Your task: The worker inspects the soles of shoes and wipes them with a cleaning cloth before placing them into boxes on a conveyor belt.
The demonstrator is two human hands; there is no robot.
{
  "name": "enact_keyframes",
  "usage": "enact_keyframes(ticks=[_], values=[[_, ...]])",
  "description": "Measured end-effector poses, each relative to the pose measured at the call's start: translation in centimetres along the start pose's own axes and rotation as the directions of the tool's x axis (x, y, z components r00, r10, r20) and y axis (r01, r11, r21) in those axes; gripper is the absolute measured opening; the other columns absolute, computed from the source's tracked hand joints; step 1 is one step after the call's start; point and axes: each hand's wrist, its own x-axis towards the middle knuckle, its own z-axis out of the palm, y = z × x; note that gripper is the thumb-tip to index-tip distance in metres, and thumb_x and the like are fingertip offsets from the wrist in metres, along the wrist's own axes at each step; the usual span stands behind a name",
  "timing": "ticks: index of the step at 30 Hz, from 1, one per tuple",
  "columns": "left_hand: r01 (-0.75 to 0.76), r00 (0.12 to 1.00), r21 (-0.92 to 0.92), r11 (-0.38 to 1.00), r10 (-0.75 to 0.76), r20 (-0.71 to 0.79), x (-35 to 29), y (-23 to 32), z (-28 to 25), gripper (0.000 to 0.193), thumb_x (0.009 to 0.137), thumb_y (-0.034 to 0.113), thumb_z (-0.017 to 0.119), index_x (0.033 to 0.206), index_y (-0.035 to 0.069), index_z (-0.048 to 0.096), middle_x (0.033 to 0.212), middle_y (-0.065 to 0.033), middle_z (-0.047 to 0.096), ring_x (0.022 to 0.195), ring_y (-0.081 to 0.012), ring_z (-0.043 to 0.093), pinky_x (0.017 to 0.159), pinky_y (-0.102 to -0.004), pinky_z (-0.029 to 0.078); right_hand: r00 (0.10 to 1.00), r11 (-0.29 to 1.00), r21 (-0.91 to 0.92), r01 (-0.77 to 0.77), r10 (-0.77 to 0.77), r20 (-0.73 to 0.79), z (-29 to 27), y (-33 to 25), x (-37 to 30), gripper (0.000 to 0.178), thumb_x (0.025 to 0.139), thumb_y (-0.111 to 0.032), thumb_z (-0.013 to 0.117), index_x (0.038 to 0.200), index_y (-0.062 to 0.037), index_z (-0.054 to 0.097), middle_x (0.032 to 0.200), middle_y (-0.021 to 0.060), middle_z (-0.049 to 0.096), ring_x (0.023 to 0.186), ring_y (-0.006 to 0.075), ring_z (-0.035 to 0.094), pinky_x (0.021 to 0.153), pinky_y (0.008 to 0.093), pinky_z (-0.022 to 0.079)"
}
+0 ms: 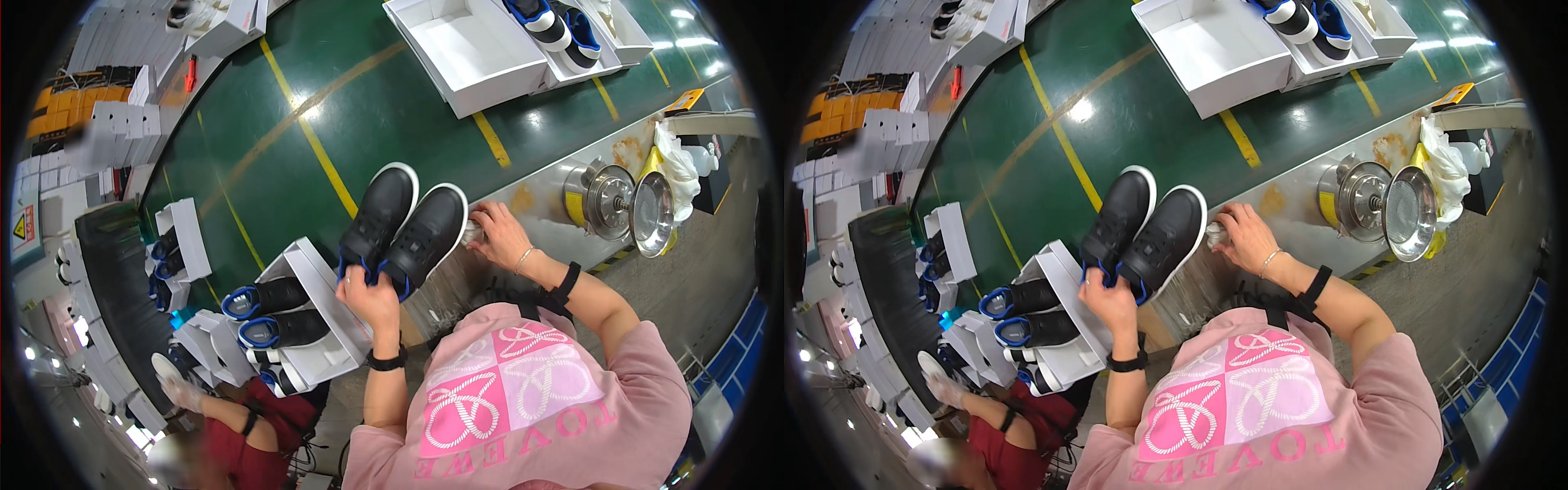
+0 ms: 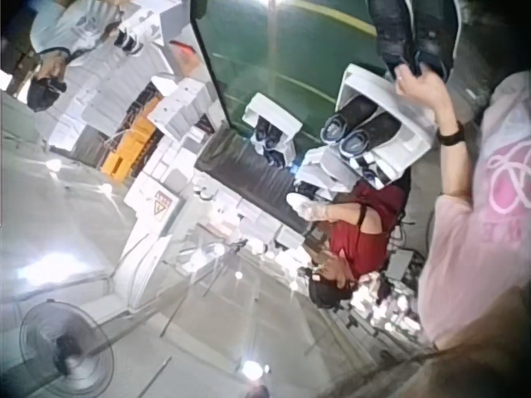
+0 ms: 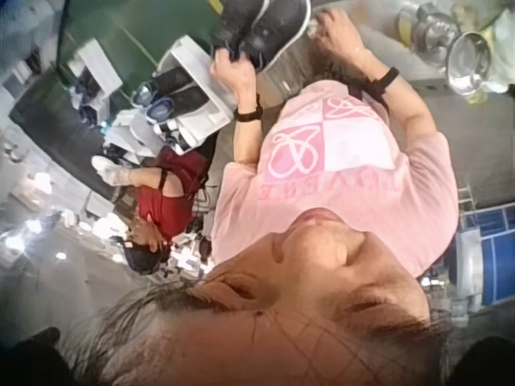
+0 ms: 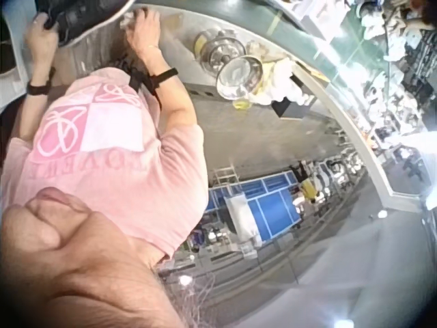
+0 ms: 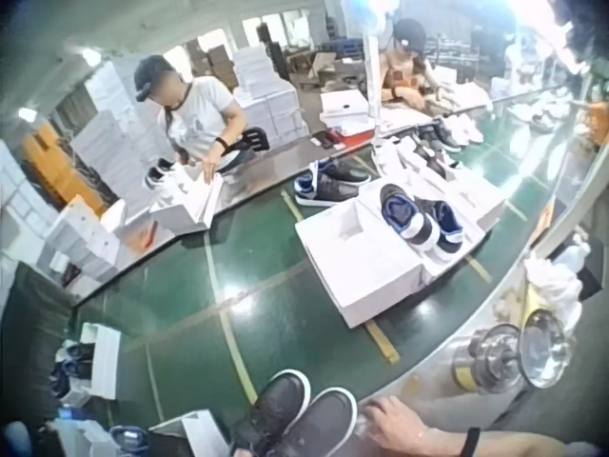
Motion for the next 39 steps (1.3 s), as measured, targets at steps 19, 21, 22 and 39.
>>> enact_keyframes(ticks=[19,21,22,39], values=[[0.043,0.941,0.186,0.982,-0.103,0.322,-7.4,-5.6,1.7,0.021,0.063,0.019,0.08,0.07,0.001,0.071,0.075,-0.0166,0.07,0.07,-0.0359,0.067,0.072,-0.043,0.052,0.66,0.975,-0.206,-0.087,-0.099,-0.745,-16.2,-4.4,-10.8,0.04,0.073,-0.002,0.083,0.11,-0.0033,0.067,0.107,0.0126,0.069,0.102,0.0298,0.067,0.089,0.0384,0.054],[0.477,0.756,-0.1,0.873,-0.35,0.553,-6.3,-6.4,1.0,0.028,0.079,0.024,0.076,0.096,0.001,0.076,0.097,-0.0145,0.075,0.089,-0.0299,0.071,0.08,-0.0381,0.054,0.564,0.928,-0.289,-0.233,-0.113,-0.818,-19.2,-2.2,-12.6,0.034,0.08,-0.004,0.081,0.112,-0.0054,0.068,0.108,0.0093,0.07,0.1,0.0261,0.067,0.086,0.0366,0.054],[0.477,0.757,-0.094,0.874,-0.355,0.548,-6.5,-6.9,1.1,0.028,0.079,0.024,0.076,0.096,0.001,0.076,0.097,-0.0145,0.075,0.089,-0.0299,0.071,0.08,-0.0381,0.054,0.564,0.907,-0.279,-0.316,-0.056,-0.824,-20.2,-1.2,-13.3,0.034,0.081,-0.005,0.08,0.113,-0.0067,0.069,0.108,0.0086,0.07,0.099,0.0242,0.067,0.083,0.0355,0.054],[0.653,0.651,-0.59,-0.475,-0.048,0.758,-11.5,-6.9,3.1,0.051,0.106,0.035,0.047,0.145,0.001,0.045,0.143,-0.0139,0.054,0.124,-0.027,0.058,0.105,-0.0395,0.05,0.668,0.883,-0.209,-0.42,0.145,-0.73,-20.2,6.9,-14.3,0.036,0.086,-0.016,0.076,0.12,-0.0082,0.067,0.108,0.0117,0.07,0.086,0.0232,0.069,0.076,0.0332,0.054]])
